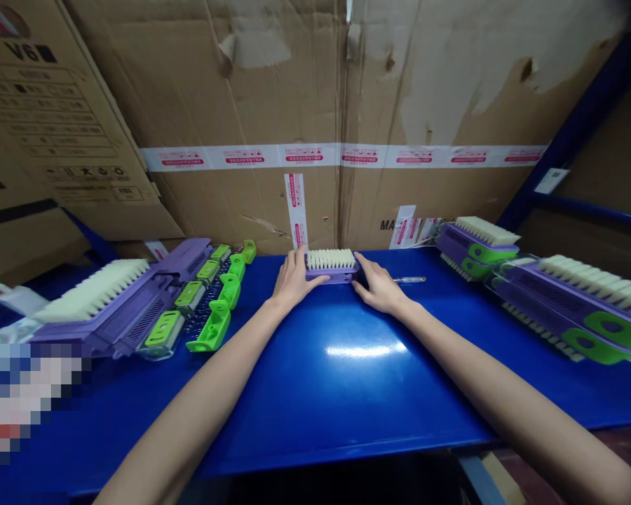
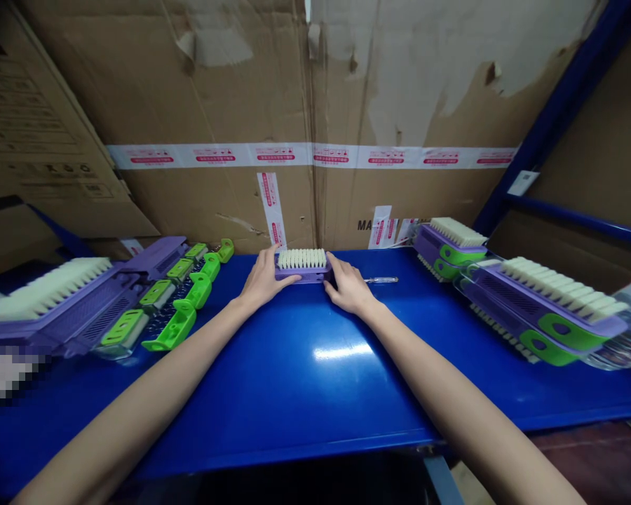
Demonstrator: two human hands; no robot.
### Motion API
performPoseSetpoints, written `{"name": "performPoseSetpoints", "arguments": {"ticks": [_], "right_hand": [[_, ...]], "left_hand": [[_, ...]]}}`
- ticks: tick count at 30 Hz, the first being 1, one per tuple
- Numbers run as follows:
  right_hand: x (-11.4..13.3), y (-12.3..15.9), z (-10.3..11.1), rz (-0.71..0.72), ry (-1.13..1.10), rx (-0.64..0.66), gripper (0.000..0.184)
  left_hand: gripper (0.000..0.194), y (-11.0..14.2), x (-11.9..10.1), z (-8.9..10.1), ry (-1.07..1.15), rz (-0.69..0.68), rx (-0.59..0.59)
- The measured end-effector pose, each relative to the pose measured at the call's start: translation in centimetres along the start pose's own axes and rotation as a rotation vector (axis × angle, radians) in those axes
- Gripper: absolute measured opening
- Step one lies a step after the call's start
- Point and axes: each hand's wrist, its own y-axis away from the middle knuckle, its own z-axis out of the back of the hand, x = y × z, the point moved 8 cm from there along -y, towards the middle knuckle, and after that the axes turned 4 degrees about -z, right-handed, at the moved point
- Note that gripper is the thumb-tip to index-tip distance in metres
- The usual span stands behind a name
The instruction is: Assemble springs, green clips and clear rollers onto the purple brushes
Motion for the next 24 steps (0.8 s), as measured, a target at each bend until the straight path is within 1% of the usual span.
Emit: {"name": "performPoseSetpoints", "arguments": {"ticks": [2, 6, 9, 12, 14, 17, 24], "right_hand": [[-0.2, 0.0, -0.1, -0.008, 0.004, 0.0, 0.069], [-0.2, 0.1, 0.0, -0.013, 0.017, -0.002, 0.069], [0.4, 0.1, 0.5, 0.028, 0.015, -0.037, 0.068], [1.2, 0.3, 0.8, 0.114, 0.014, -0.069, 0.067], [1.4, 0.3, 0.7, 0.143, 0.018, -0.071, 0.065], [1.2, 0.3, 0.5, 0.131, 0.019, -0.061, 0.064], [0.9, 0.2, 0.2, 0.123, 0.007, -0.056, 0.065]], "left_hand": [[0.084, 0.3, 0.2, -0.1, -0.079, 0.024, -0.027], [0.076, 0.4, -0.3, 0.0, -0.195, 0.017, -0.017], [0.07, 0.4, -0.8, 0.3, -0.252, -0.004, -0.007], [0.063, 0.4, -1.1, 0.4, -0.274, -0.021, 0.0], [0.059, 0.5, -1.2, 0.4, -0.277, -0.035, 0.0], [0.056, 0.6, -1.4, 0.4, -0.28, -0.053, -0.001], [0.054, 0.7, -1.8, 0.4, -0.329, -0.06, 0.029]]}}
